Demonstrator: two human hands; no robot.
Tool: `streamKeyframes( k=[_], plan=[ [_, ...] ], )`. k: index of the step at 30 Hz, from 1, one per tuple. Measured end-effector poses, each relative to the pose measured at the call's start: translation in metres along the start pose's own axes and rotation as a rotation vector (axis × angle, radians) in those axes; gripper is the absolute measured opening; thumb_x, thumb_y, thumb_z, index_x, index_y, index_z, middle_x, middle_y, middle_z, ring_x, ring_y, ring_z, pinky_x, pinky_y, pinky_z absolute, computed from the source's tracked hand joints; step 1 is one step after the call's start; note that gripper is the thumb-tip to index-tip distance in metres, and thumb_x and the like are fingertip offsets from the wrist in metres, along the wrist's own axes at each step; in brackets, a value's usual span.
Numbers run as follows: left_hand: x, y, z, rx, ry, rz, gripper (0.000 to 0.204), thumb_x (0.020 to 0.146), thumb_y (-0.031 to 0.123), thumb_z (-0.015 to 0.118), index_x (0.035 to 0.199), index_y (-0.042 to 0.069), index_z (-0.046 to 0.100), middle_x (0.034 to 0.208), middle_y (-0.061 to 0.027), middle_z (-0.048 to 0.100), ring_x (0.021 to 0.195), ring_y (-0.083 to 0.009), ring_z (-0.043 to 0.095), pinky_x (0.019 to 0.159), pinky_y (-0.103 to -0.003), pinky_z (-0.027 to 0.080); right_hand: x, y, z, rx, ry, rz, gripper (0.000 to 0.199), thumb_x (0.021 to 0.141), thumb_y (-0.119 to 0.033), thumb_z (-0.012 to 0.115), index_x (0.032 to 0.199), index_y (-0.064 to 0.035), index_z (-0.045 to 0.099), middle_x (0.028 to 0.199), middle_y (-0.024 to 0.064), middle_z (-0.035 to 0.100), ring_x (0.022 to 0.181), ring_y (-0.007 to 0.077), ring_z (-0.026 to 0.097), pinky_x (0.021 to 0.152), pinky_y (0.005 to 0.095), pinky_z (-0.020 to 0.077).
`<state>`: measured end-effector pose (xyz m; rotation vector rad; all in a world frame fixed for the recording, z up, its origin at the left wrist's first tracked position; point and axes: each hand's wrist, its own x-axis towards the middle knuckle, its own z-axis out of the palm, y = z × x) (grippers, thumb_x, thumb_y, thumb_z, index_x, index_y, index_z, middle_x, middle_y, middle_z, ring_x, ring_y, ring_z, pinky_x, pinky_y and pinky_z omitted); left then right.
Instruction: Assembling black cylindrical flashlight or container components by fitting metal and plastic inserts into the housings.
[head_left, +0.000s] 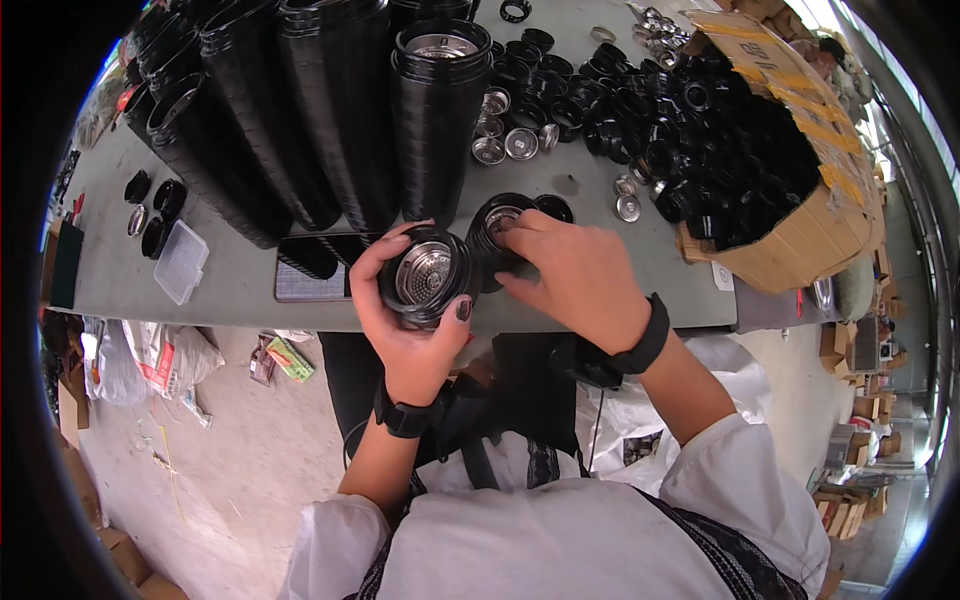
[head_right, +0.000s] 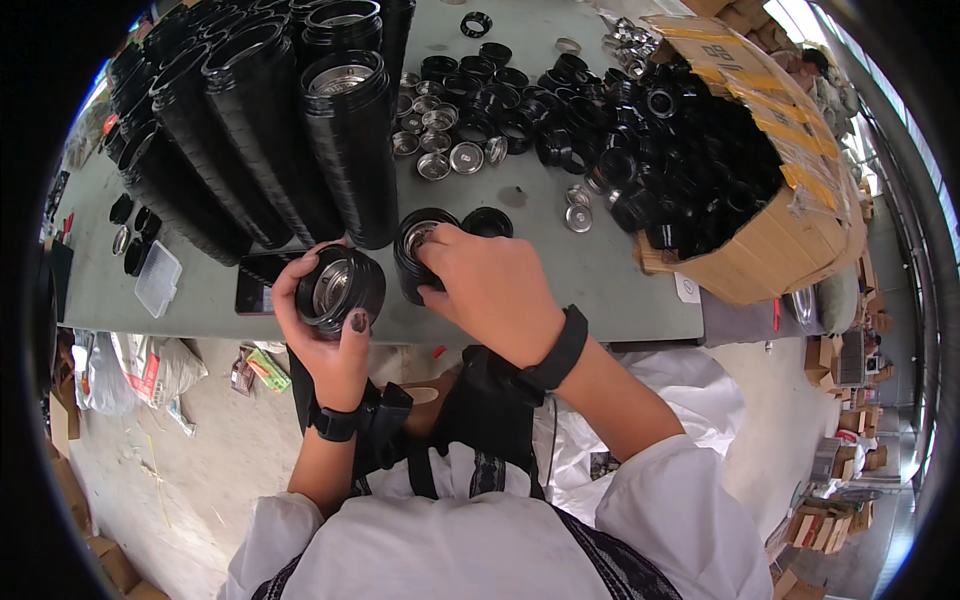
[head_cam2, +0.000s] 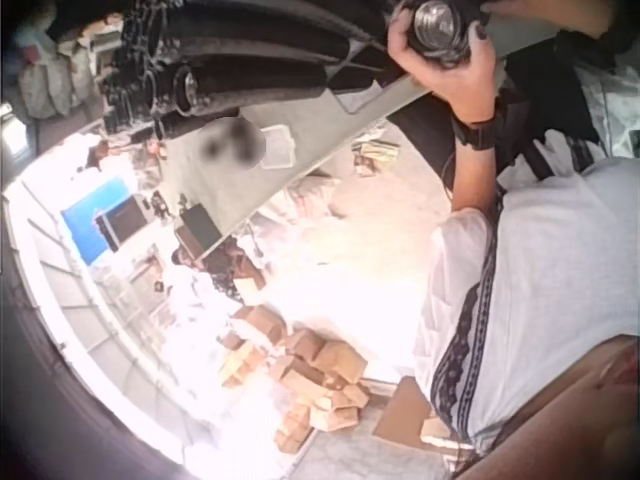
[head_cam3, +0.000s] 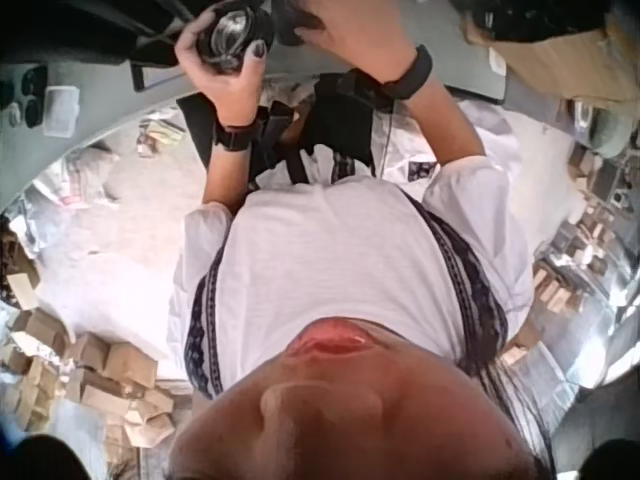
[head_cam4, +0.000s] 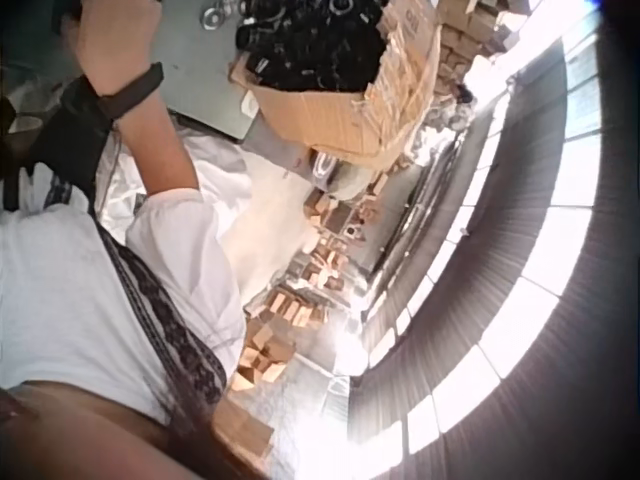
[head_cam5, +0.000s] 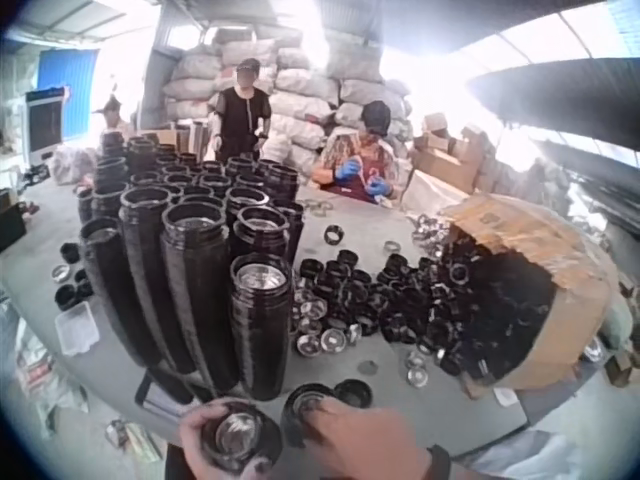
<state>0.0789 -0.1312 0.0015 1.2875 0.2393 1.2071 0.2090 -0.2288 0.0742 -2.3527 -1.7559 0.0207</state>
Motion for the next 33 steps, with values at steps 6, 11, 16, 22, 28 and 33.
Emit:
streamKeyframes(
  k=[6, 11, 16, 22, 28, 33],
  plan=[
    [0.008, 0.015, 0.01, 0.012, -0.034, -0.017, 0.066, 0.064, -0.001, 0.069, 0.122, 0.002, 0.035, 0.12, -0.0169, 0.046, 0.109, -0.0219, 0.049, 0.093, -0.032, 0.042, -0.004, 0.008, -0.01, 0.421, 0.108, 0.002, 0.031, 0.073, -0.015, 0.069, 0.102, -0.0071, 0.064, 0.098, 0.0059, 0.064, 0.07, 0.0209, 0.063, 0.06, 0.0292, 0.0488],
    [0.029, 0.01, 0.034, 0.275, -0.13, 0.088, 0.07, 0.062, 0.002, 0.074, 0.122, 0.002, 0.039, 0.117, -0.0127, 0.05, 0.107, -0.0202, 0.05, 0.094, -0.032, 0.04, -0.028, 0.051, -0.025, 0.764, 0.519, 0.306, 0.027, 0.08, -0.012, 0.065, 0.106, -0.0051, 0.064, 0.097, 0.0067, 0.066, 0.073, 0.0109, 0.058, 0.065, 0.0238, 0.0471],
    [0.033, -0.012, 0.048, 0.464, -0.254, 0.061, 0.058, 0.064, 0.014, 0.077, 0.113, 0.003, 0.049, 0.106, -0.015, 0.057, 0.099, -0.0296, 0.055, 0.087, -0.036, 0.043, -0.053, 0.154, 0.04, 0.379, 0.575, 0.476, 0.033, 0.075, -0.011, 0.068, 0.106, -0.0026, 0.062, 0.101, 0.0135, 0.065, 0.095, 0.0271, 0.061, 0.085, 0.0348, 0.0456],
    [0.023, -0.033, 0.047, 0.524, -0.302, 0.209, 0.051, 0.061, 0.017, 0.077, 0.102, 0.003, 0.049, 0.111, -0.0162, 0.055, 0.097, -0.0346, 0.055, 0.085, -0.039, 0.044, -0.067, 0.188, 0.084, 0.206, 0.518, 0.428, 0.049, 0.069, -0.008, 0.071, 0.116, -0.0085, 0.056, 0.114, 0.0143, 0.058, 0.107, 0.0326, 0.052, 0.092, 0.0397, 0.0399],
    [0.02, -0.047, 0.046, 0.472, -0.297, 0.293, 0.059, 0.057, 0.01, 0.079, 0.103, 0.007, 0.043, 0.114, -0.0203, 0.051, 0.097, -0.0346, 0.056, 0.083, -0.039, 0.047, -0.056, 0.196, 0.093, 0.187, 0.589, 0.51, 0.047, 0.067, -0.011, 0.073, 0.11, -0.0087, 0.053, 0.105, 0.0125, 0.058, 0.099, 0.0332, 0.053, 0.086, 0.0408, 0.0413],
    [0.019, -0.045, 0.044, 0.456, -0.263, 0.286, 0.057, 0.056, 0.013, 0.08, 0.102, 0.006, 0.047, 0.112, -0.0188, 0.054, 0.095, -0.0359, 0.057, 0.082, -0.04, 0.047, -0.051, 0.184, 0.087, 0.313, 0.605, 0.573, 0.042, 0.066, -0.01, 0.073, 0.104, -0.005, 0.054, 0.1, 0.0129, 0.06, 0.091, 0.0292, 0.057, 0.08, 0.0369, 0.0447]
  ],
)
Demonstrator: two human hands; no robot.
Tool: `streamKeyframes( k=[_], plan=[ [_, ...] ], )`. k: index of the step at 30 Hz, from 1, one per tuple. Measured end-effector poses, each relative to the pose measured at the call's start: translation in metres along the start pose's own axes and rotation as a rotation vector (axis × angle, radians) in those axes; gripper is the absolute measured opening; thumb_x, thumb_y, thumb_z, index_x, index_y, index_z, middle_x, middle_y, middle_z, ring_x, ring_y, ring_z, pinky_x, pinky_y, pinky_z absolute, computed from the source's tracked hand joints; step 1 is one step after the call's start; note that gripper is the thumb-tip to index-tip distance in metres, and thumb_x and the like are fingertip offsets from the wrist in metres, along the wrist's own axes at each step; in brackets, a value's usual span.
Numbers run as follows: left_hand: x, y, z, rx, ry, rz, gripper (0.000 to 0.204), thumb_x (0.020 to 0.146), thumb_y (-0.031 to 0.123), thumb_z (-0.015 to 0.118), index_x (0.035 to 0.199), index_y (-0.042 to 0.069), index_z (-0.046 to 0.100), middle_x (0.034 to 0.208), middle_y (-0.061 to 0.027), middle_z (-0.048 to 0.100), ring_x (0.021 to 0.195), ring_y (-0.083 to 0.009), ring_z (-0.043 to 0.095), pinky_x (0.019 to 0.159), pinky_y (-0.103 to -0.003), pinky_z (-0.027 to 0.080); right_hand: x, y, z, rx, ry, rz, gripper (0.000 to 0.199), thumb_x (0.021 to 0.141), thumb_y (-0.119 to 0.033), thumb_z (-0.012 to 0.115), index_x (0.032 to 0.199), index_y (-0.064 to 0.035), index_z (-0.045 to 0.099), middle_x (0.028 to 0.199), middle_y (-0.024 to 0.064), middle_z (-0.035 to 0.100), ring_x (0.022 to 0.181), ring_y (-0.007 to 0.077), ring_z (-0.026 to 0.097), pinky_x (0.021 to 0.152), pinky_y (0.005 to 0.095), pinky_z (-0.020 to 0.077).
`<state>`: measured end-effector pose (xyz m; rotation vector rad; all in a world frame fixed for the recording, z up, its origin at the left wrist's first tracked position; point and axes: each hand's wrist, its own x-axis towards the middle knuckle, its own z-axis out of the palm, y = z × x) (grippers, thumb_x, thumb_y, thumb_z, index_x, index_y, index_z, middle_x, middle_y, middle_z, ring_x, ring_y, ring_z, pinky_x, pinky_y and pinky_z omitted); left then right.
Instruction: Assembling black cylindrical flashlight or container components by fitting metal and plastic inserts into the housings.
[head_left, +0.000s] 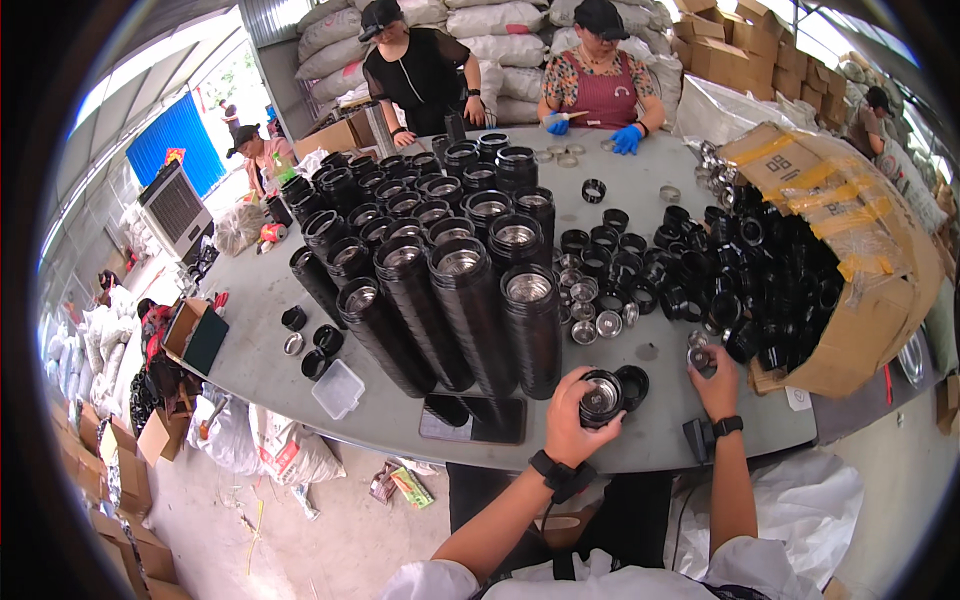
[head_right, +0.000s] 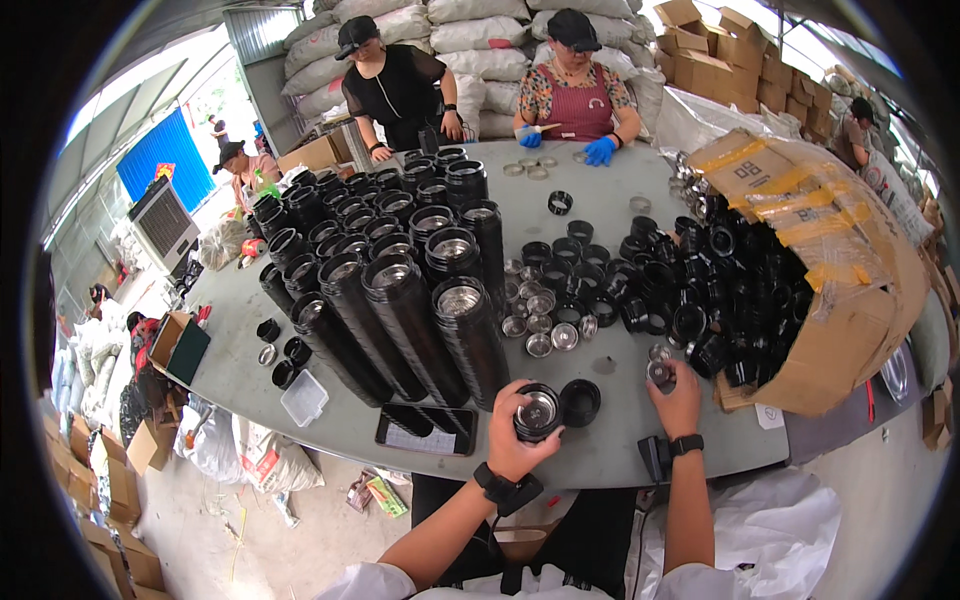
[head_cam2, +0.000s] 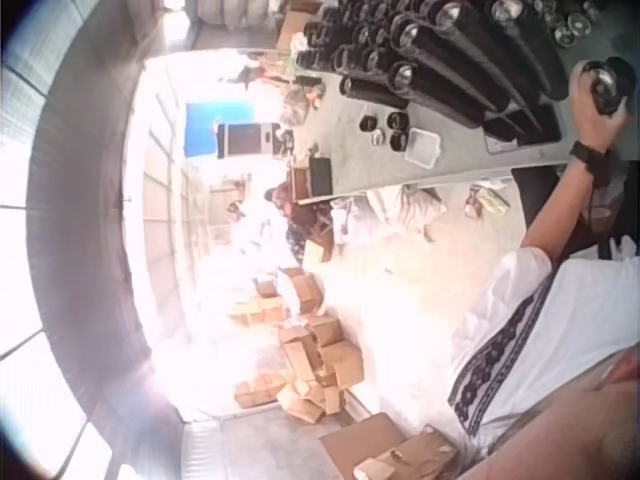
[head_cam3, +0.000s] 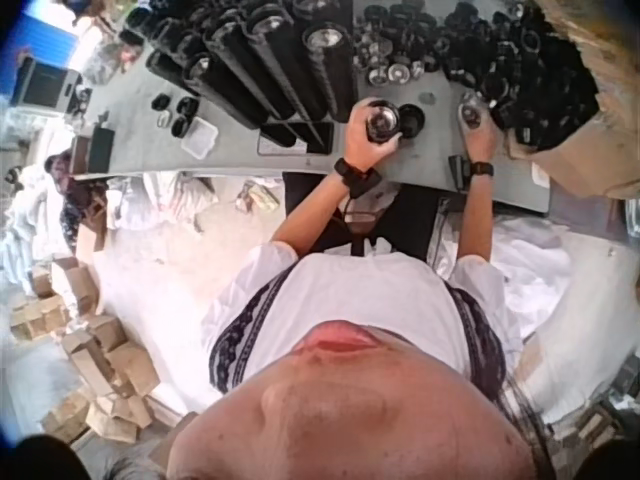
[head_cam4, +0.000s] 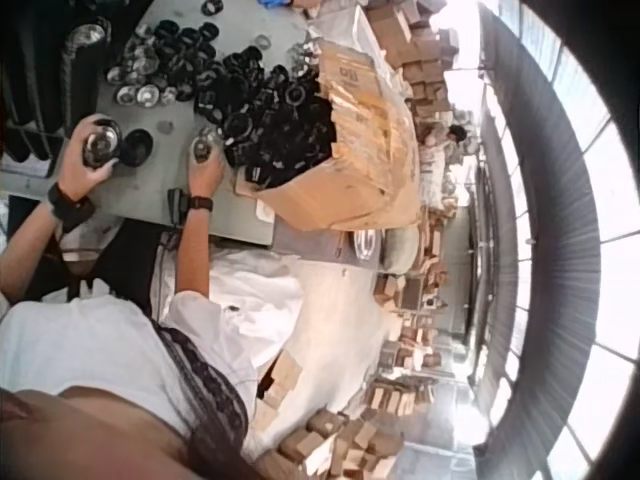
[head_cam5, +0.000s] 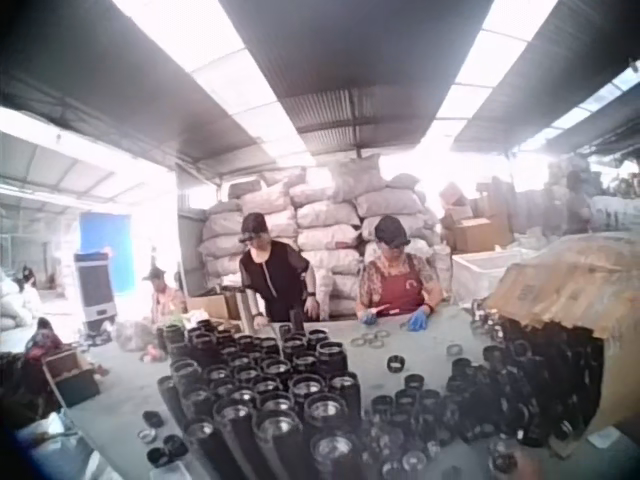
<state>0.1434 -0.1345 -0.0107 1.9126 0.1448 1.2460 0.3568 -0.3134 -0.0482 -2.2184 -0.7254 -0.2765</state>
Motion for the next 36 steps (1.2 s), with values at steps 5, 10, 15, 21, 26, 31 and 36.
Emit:
streamKeyframes(
  k=[5, 10, 15, 21, 26, 31, 36],
  plan=[
    [-0.003, 0.001, 0.0, 0.012, -0.012, 0.018, 0.061, 0.057, 0.011, 0.079, 0.106, 0.007, 0.044, 0.113, -0.0189, 0.053, 0.098, -0.0358, 0.055, 0.084, -0.041, 0.046, -0.011, -0.01, -0.003, 0.228, 0.074, 0.049, 0.035, 0.073, -0.01, 0.07, 0.103, -0.0027, 0.055, 0.095, 0.0097, 0.063, 0.082, 0.0208, 0.059, 0.077, 0.0322, 0.0461],
    [0.0, 0.003, 0.003, 0.011, -0.02, 0.015, 0.062, 0.057, 0.009, 0.077, 0.108, 0.007, 0.043, 0.114, -0.0196, 0.051, 0.101, -0.0353, 0.053, 0.087, -0.04, 0.044, -0.018, -0.007, 0.007, 0.306, -0.12, 0.039, 0.025, 0.078, -0.018, 0.068, 0.096, -0.0031, 0.06, 0.083, 0.0073, 0.063, 0.073, 0.0171, 0.059, 0.069, 0.0283, 0.0465],
    [0.001, -0.003, 0.003, 0.051, -0.002, 0.039, 0.063, 0.055, 0.003, 0.075, 0.108, 0.005, 0.041, 0.115, -0.0182, 0.049, 0.103, -0.0328, 0.051, 0.09, -0.039, 0.041, -0.011, -0.008, 0.013, 0.249, -0.079, -0.024, 0.028, 0.077, -0.026, 0.07, 0.094, -0.0053, 0.062, 0.083, 0.0084, 0.063, 0.073, 0.0207, 0.059, 0.066, 0.0304, 0.0465],
    [-0.004, -0.004, 0.009, -0.019, -0.035, 0.011, 0.064, 0.06, 0.0, 0.07, 0.115, 0.006, 0.038, 0.119, -0.0172, 0.046, 0.107, -0.0279, 0.047, 0.096, -0.037, 0.035, -0.001, -0.009, 0.014, 0.183, -0.056, 0.162, 0.031, 0.082, -0.034, 0.063, 0.091, -0.0049, 0.063, 0.078, 0.0104, 0.064, 0.072, 0.0259, 0.061, 0.064, 0.0349, 0.0464],
    [-0.008, -0.004, 0.007, -0.014, -0.037, 0.025, 0.064, 0.06, 0.001, 0.07, 0.115, 0.006, 0.038, 0.119, -0.0167, 0.045, 0.107, -0.0274, 0.047, 0.095, -0.037, 0.036, 0.002, -0.008, 0.022, -0.137, -0.036, 0.189, 0.029, 0.086, -0.033, 0.059, 0.088, -0.005, 0.063, 0.075, 0.012, 0.063, 0.069, 0.0308, 0.06, 0.064, 0.0381, 0.046],
    [-0.009, -0.004, 0.006, -0.037, -0.028, 0.002, 0.064, 0.06, 0.002, 0.071, 0.115, 0.006, 0.038, 0.119, -0.0168, 0.046, 0.106, -0.0273, 0.048, 0.094, -0.037, 0.037, -0.011, -0.022, 0.012, 0.128, -0.005, 0.012, 0.018, 0.079, -0.023, 0.066, 0.086, -0.0061, 0.064, 0.087, 0.0082, 0.063, 0.076, 0.0294, 0.059, 0.067, 0.0391, 0.0464],
    [-0.005, -0.009, 0.007, -0.034, -0.017, 0.048, 0.064, 0.059, 0.002, 0.072, 0.114, 0.006, 0.039, 0.118, -0.0171, 0.048, 0.103, -0.0276, 0.05, 0.092, -0.036, 0.039, -0.015, -0.027, 0.013, -0.027, -0.077, -0.145, 0.015, 0.076, -0.016, 0.067, 0.087, -0.0069, 0.065, 0.092, 0.0067, 0.062, 0.085, 0.0266, 0.059, 0.073, 0.0355, 0.0459]
  ],
)
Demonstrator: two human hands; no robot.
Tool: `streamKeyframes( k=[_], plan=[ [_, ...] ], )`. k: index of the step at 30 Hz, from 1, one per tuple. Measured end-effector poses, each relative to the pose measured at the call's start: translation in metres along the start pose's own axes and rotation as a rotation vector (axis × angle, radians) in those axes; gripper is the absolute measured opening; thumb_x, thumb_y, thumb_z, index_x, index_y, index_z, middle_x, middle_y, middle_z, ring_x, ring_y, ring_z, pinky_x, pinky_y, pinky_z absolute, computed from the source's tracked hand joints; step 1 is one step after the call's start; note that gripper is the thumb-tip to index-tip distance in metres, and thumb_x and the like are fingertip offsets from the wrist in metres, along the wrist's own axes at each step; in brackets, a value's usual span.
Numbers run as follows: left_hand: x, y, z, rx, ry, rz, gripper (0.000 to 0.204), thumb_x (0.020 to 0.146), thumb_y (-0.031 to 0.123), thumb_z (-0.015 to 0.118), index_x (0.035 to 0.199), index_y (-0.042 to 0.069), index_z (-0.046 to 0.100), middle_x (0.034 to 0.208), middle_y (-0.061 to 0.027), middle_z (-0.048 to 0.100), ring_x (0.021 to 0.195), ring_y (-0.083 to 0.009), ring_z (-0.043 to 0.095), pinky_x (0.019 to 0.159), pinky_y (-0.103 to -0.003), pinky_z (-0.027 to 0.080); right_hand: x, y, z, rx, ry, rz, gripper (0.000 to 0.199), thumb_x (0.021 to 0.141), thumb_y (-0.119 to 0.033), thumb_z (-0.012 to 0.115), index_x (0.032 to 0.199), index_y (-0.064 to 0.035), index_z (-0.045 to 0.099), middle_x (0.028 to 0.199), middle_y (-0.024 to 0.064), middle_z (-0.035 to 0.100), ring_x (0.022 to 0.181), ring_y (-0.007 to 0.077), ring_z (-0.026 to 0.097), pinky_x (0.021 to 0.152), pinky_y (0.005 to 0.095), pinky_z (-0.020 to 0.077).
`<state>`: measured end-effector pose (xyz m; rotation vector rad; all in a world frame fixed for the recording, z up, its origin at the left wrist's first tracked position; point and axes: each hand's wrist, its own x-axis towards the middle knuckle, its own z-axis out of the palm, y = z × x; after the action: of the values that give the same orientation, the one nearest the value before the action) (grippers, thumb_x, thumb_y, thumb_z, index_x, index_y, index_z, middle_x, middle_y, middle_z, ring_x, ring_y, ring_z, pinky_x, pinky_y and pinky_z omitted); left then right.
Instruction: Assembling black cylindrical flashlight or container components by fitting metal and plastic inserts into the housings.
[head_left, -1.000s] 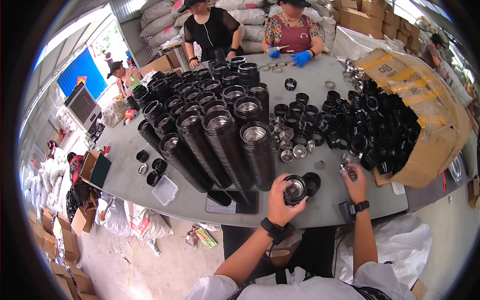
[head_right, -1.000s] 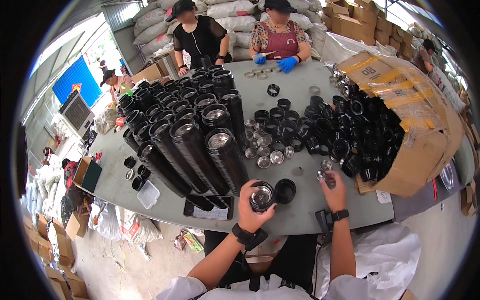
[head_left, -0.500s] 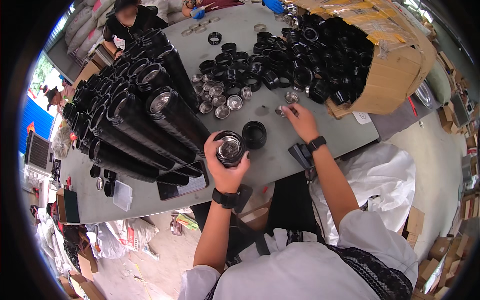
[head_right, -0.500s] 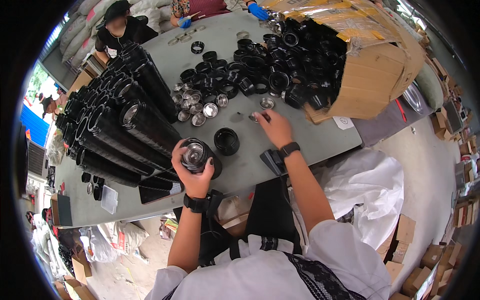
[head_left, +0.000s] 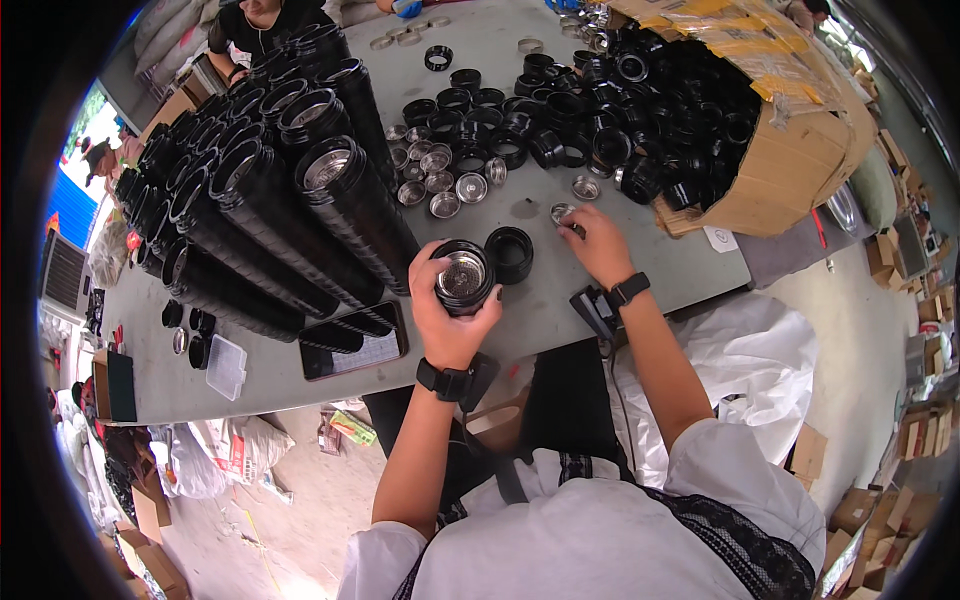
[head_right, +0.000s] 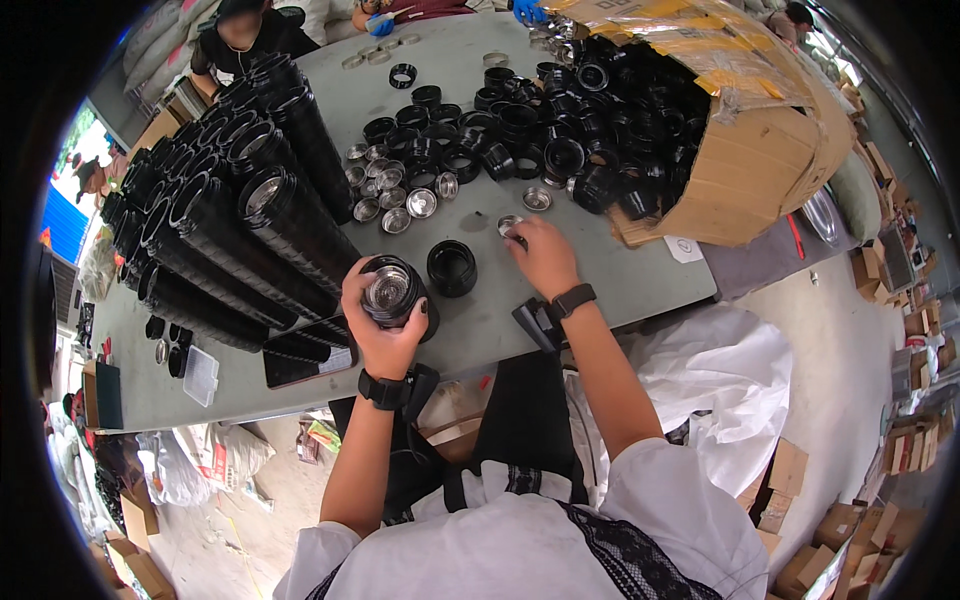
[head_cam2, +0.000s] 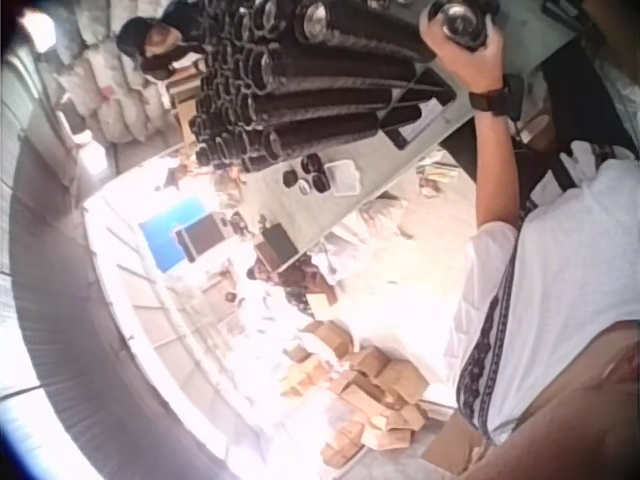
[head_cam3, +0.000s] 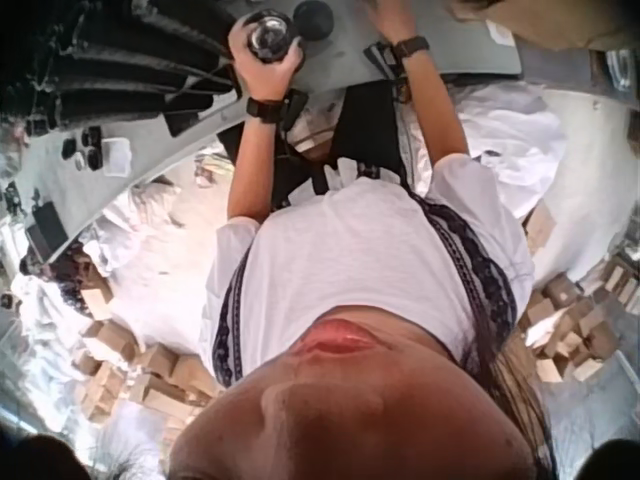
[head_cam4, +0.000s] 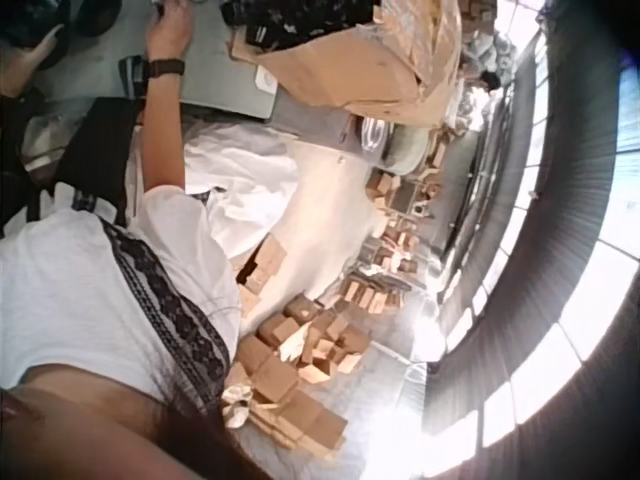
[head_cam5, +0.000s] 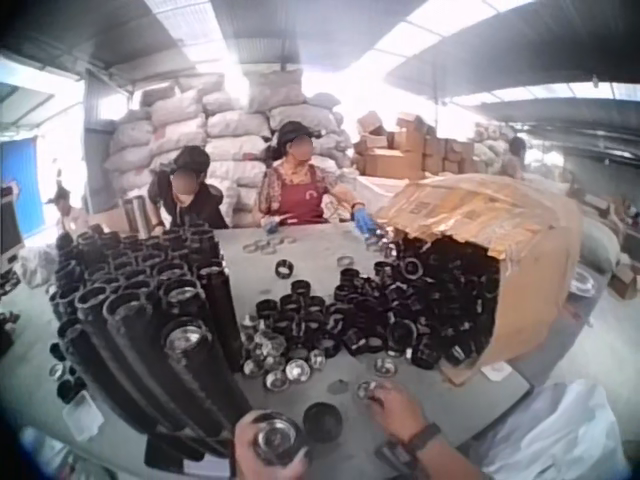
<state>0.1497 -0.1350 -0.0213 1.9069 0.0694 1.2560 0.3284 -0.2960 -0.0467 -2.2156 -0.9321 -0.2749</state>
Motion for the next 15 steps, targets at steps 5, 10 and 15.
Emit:
streamKeyframes(
  k=[5, 10, 15],
  plan=[
    [0.005, -0.005, 0.0, -0.016, 0.014, -0.023, 0.064, 0.055, 0.004, 0.077, 0.109, 0.006, 0.042, 0.115, -0.0184, 0.05, 0.102, -0.0324, 0.052, 0.088, -0.038, 0.043, 0.006, -0.057, -0.019, 0.224, -0.009, -0.241, 0.012, 0.078, -0.017, 0.063, 0.088, -0.0088, 0.065, 0.093, 0.0067, 0.062, 0.087, 0.028, 0.058, 0.076, 0.0371, 0.0452],
    [0.008, 0.007, -0.012, 0.065, -0.009, -0.012, 0.065, 0.055, 0.006, 0.075, 0.11, 0.005, 0.042, 0.117, -0.0179, 0.049, 0.105, -0.0318, 0.05, 0.091, -0.04, 0.04, -0.013, -0.092, -0.006, -0.152, -0.37, -0.215, 0.027, 0.075, -0.016, 0.06, 0.101, -0.0096, 0.059, 0.094, 0.008, 0.061, 0.081, 0.03, 0.061, 0.065, 0.0413, 0.0488],
    [-0.003, 0.008, -0.006, -0.012, -0.048, -0.066, 0.065, 0.055, 0.007, 0.077, 0.11, 0.007, 0.043, 0.116, -0.0194, 0.049, 0.104, -0.0333, 0.052, 0.09, -0.04, 0.042, -0.002, -0.1, -0.019, -0.311, -0.477, -0.319, 0.021, 0.07, -0.02, 0.064, 0.088, -0.0089, 0.062, 0.083, 0.007, 0.061, 0.07, 0.029, 0.062, 0.057, 0.0405, 0.0489]
  ],
)
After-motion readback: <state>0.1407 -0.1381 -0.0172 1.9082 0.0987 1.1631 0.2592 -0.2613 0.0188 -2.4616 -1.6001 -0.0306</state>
